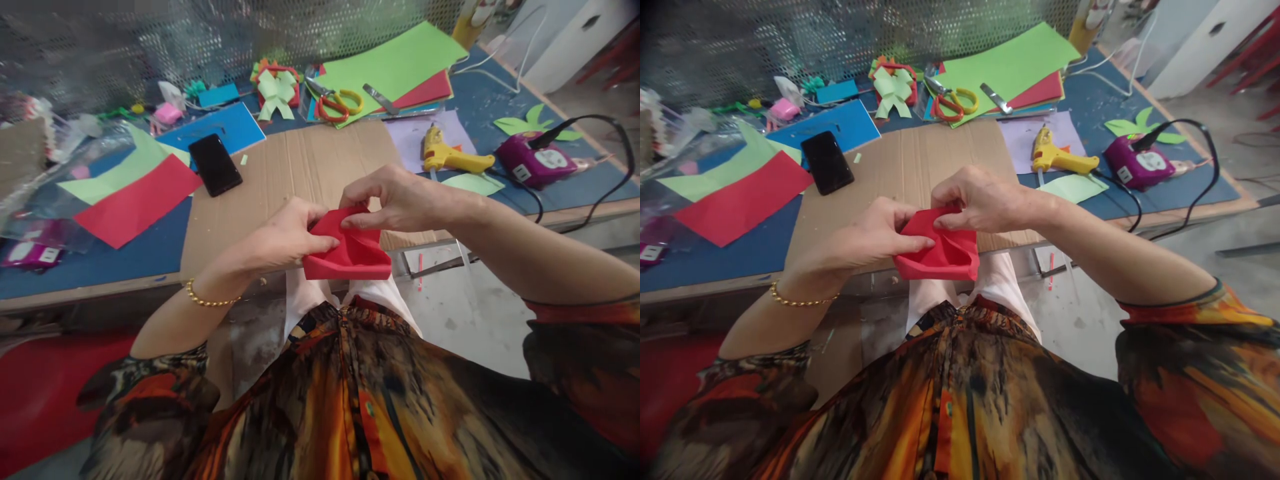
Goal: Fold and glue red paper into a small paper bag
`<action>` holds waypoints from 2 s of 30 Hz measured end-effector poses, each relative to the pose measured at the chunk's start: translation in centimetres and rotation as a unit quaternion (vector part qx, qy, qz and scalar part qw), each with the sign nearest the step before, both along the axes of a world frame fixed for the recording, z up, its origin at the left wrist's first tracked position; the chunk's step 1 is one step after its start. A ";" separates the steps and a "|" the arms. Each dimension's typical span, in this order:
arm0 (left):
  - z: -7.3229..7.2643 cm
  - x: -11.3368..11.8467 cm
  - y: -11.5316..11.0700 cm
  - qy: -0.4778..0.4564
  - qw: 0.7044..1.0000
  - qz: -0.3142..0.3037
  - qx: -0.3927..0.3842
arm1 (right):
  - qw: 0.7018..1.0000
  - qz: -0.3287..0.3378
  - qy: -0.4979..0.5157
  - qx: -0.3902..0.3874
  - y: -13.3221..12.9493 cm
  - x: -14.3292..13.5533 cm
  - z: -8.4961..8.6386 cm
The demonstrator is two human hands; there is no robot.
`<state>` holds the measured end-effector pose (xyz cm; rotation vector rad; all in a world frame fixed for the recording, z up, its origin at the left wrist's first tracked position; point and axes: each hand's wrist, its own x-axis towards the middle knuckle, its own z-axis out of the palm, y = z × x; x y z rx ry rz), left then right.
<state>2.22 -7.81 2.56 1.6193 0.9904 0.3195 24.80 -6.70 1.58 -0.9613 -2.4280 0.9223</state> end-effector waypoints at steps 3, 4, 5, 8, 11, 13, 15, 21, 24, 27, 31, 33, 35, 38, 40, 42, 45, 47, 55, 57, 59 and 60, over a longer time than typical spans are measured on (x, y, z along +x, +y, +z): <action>0.3 0.4 -0.2 -0.009 1.000 0.008 -0.015 | 1.000 0.010 0.022 -0.010 -0.2 0.2 -0.2; 0.3 0.4 -0.2 -0.015 1.000 0.010 -0.021 | 1.000 0.009 0.027 -0.012 -0.2 0.3 -0.3; 0.3 0.5 -0.2 -0.023 0.999 0.012 -0.025 | 0.999 0.006 0.030 -0.013 -0.2 0.3 -0.3; -0.1 0.5 -0.2 -0.033 0.999 0.013 -0.031 | 1.000 -0.003 0.026 -0.016 -0.3 0.5 -0.4; -0.5 0.4 -0.1 -0.030 0.999 0.008 -0.039 | 1.000 -0.013 0.016 -0.009 -0.3 0.7 -0.4; -0.7 0.3 0.1 -0.032 0.998 0.003 -0.052 | 1.000 -0.016 0.017 -0.001 -0.5 0.7 -0.3; -0.9 0.3 0.2 -0.035 0.997 0.002 -0.068 | 1.000 -0.019 0.019 0.005 -0.6 0.6 -0.2; -1.4 0.4 0.3 -0.063 0.989 0.016 -0.130 | 1.000 -0.013 0.022 0.008 -0.9 0.4 0.0; -1.4 0.5 0.2 -0.057 0.990 0.013 -0.129 | 1.000 -0.005 0.021 0.011 -1.1 0.5 0.0; -1.1 0.5 0.1 -0.060 0.992 -0.003 -0.110 | 1.000 -0.011 0.013 0.025 -1.4 0.6 0.2; -0.6 0.8 0.1 -0.072 0.997 0.013 -0.035 | 0.999 -0.010 0.007 0.045 -1.7 0.4 0.3; -0.4 0.9 0.2 -0.058 0.998 0.022 -0.006 | 0.998 -0.016 0.001 0.064 -1.8 0.2 0.2; -0.3 0.9 0.2 -0.045 0.999 0.023 0.001 | 0.996 -0.022 -0.009 0.084 -2.0 0.0 0.0; -0.4 0.8 0.1 -0.044 0.999 0.023 -0.015 | 0.993 -0.025 -0.015 0.112 -2.2 -0.1 -0.3; -0.6 0.7 0.0 -0.047 0.998 0.024 -0.030 | 0.992 -0.032 -0.012 0.124 -2.5 -0.2 -0.4; -0.6 0.7 -0.1 -0.049 0.997 0.028 -0.044 | 0.992 -0.045 -0.002 0.121 -2.7 -0.3 -0.5; -0.4 0.9 -0.2 -0.046 0.997 0.030 -0.051 | 0.991 -0.070 0.027 0.106 -3.1 -0.6 -0.6; -0.1 1.0 -0.4 -0.046 0.998 0.028 -0.036 | 0.991 -0.079 0.039 0.105 -3.3 -0.7 -0.8; 1.2 0.4 -1.7 -0.052 0.979 0.032 0.193 | 0.979 -0.136 0.081 0.127 -4.3 0.5 0.5; 1.5 -0.1 -1.9 -0.043 0.974 0.049 0.218 | 0.961 -0.202 0.098 0.161 -5.4 1.0 1.1; 1.7 -0.6 -1.9 -0.040 0.969 0.065 0.235 | 0.944 -0.250 0.098 0.190 -6.9 1.3 1.4; 1.7 -0.9 -1.9 -0.044 0.966 0.071 0.243 | 0.940 -0.257 0.099 0.203 -7.6 1.4 1.5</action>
